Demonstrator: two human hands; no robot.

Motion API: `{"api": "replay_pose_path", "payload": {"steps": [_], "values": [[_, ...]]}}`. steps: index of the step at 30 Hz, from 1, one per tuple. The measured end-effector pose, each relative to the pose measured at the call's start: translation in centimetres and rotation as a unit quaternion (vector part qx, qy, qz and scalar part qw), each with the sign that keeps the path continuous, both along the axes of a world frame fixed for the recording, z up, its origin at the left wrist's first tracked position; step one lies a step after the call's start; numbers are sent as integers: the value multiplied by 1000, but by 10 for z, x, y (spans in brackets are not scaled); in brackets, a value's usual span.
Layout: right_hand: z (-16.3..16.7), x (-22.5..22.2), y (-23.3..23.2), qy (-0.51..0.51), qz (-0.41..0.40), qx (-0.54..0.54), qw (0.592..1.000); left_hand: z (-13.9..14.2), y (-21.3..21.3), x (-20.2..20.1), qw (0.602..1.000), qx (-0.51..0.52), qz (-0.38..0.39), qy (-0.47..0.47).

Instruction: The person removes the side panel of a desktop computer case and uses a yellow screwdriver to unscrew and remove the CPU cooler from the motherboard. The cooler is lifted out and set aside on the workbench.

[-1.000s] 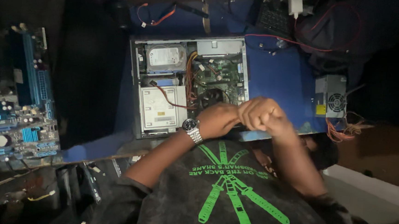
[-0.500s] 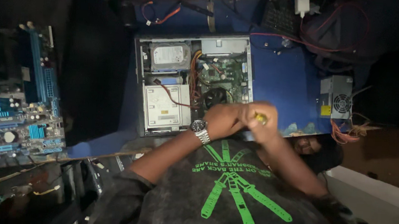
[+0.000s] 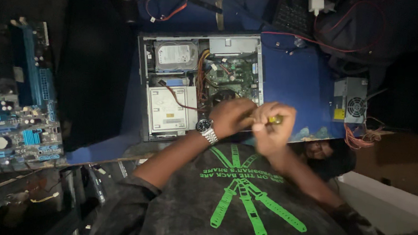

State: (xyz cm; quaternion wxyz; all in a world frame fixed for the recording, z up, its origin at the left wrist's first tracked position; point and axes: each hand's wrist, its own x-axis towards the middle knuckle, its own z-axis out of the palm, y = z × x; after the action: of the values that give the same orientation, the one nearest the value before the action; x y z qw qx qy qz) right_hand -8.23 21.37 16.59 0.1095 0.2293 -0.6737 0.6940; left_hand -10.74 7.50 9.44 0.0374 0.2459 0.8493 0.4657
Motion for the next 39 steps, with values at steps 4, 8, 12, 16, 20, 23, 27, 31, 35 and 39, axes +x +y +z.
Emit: {"api": "replay_pose_path", "payload": {"steps": [4,8,12,16,20,23,27,31,35,39], "values": [[16,-43,35,-150,287,-118,939,-10,-1,3,989,114,-67,62],[28,-44,31,-162,227,-60,958,-18,2,1,994,105,-22,33],[7,-4,-9,28,-61,26,997,-17,2,-1,993,101,52,41],[-18,-1,-1,79,6,17,997,-19,3,5,993,90,8,78],[-12,-32,41,-87,270,-117,952,-25,5,8,981,114,-78,134],[3,-24,48,-118,221,-40,967,-26,6,14,985,97,-51,136],[-7,6,12,15,11,-40,999,-20,5,14,997,35,31,59],[-31,7,11,136,36,-37,989,-12,6,12,990,90,-7,110],[-27,-1,47,-17,99,-28,995,-12,9,10,976,107,-81,170],[-22,3,32,8,38,-67,997,-14,5,13,986,99,-33,132]]}}
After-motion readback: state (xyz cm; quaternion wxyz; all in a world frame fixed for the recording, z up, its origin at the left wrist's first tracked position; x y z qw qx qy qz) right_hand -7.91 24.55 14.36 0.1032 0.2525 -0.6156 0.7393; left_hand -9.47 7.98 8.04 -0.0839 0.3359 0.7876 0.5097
